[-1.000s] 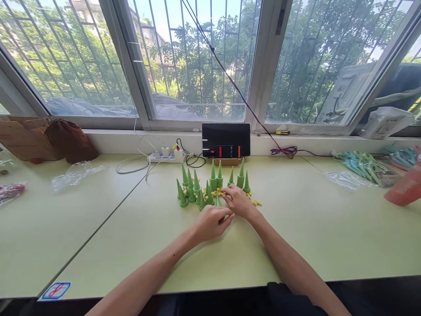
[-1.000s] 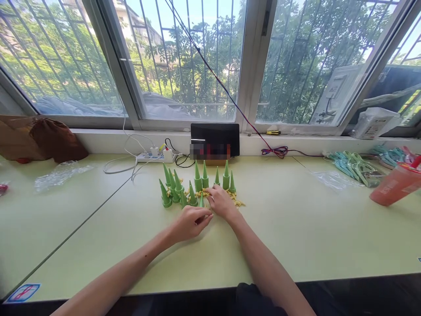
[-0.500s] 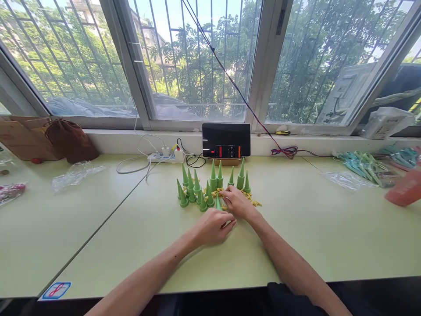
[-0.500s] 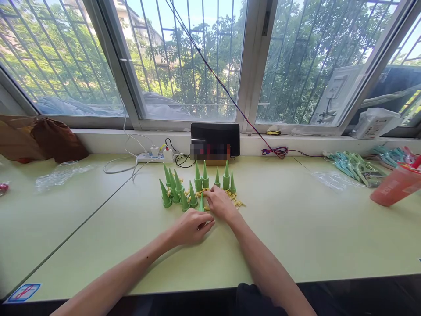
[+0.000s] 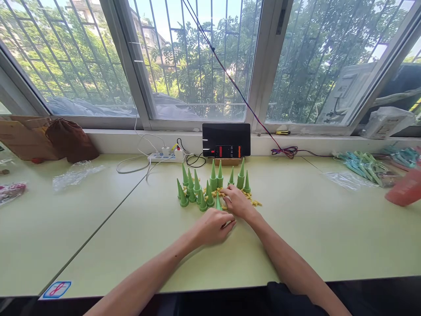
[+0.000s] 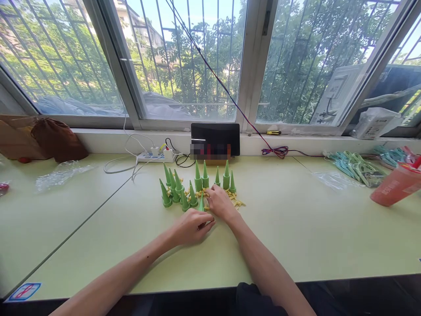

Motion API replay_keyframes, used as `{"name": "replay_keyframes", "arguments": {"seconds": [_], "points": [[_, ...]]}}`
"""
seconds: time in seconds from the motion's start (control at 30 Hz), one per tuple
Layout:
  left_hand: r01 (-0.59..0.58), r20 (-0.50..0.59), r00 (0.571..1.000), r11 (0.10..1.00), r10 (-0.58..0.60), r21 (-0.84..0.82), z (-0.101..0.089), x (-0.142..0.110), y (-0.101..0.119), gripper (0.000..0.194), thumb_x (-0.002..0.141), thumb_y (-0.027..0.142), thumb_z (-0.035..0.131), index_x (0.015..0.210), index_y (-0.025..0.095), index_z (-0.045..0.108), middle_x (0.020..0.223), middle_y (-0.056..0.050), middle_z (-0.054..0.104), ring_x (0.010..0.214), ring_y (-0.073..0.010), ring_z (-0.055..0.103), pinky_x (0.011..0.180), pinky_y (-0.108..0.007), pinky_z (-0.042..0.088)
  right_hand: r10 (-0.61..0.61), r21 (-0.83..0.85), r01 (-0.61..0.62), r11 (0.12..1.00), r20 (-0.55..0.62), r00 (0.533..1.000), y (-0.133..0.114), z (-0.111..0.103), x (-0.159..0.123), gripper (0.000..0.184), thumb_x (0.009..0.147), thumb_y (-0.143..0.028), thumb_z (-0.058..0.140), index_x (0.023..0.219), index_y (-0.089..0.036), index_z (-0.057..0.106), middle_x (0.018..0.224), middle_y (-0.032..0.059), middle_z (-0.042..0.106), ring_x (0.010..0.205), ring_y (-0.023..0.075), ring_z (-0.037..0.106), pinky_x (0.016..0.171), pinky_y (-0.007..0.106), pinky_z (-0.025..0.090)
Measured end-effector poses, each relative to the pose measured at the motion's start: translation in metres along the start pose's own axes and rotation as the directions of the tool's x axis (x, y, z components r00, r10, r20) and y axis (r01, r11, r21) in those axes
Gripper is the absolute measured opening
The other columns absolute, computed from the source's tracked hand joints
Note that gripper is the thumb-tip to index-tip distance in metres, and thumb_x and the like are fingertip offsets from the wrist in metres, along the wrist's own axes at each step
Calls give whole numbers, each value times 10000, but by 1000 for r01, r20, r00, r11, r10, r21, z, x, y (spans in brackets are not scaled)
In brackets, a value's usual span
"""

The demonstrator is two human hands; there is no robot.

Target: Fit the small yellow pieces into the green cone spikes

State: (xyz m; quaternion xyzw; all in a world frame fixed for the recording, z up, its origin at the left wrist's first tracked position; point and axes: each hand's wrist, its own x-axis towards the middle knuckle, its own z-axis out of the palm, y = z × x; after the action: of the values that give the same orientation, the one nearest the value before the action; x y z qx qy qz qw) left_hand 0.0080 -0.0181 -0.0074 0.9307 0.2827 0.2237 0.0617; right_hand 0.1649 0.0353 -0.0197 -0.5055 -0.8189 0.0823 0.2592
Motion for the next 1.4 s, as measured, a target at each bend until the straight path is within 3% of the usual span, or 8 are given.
{"name": "replay_keyframes", "arguments": {"seconds": [0.4, 1.1, 1.4], "points": [[3, 11, 1000, 1000, -3, -11, -2, 1, 1, 333, 911, 212, 444, 583, 184, 497, 529, 13, 502, 470, -102, 379, 522, -267, 303, -22, -49, 23, 999, 3, 1000, 3, 4, 0, 345, 907, -99, 508, 1200, -208, 655, 984, 70, 547, 940, 184, 542, 841, 281, 418], [0, 0, 1000, 1000, 0, 2, -1, 0, 0, 339, 912, 214, 437, 583, 189, 516, 528, 11, 499, 468, -105, 390, 521, -273, 304, 33, -30, -33, 999, 10, 999, 0, 2, 1, 78, 855, -125, 618, 888, -168, 675, 938, 59, 559, 905, 183, 545, 800, 274, 413], [-3, 28, 1000, 999, 2, 33, -1, 0, 0, 333, 922, 221, 426, 595, 187, 477, 543, 9, 521, 480, -107, 400, 530, -265, 297, 65, -5, -65, 998, -27, 998, -1, 0, 0, 92, 854, -132, 619, 934, -164, 653, 940, 60, 564, 884, 180, 544, 805, 280, 410]]}}
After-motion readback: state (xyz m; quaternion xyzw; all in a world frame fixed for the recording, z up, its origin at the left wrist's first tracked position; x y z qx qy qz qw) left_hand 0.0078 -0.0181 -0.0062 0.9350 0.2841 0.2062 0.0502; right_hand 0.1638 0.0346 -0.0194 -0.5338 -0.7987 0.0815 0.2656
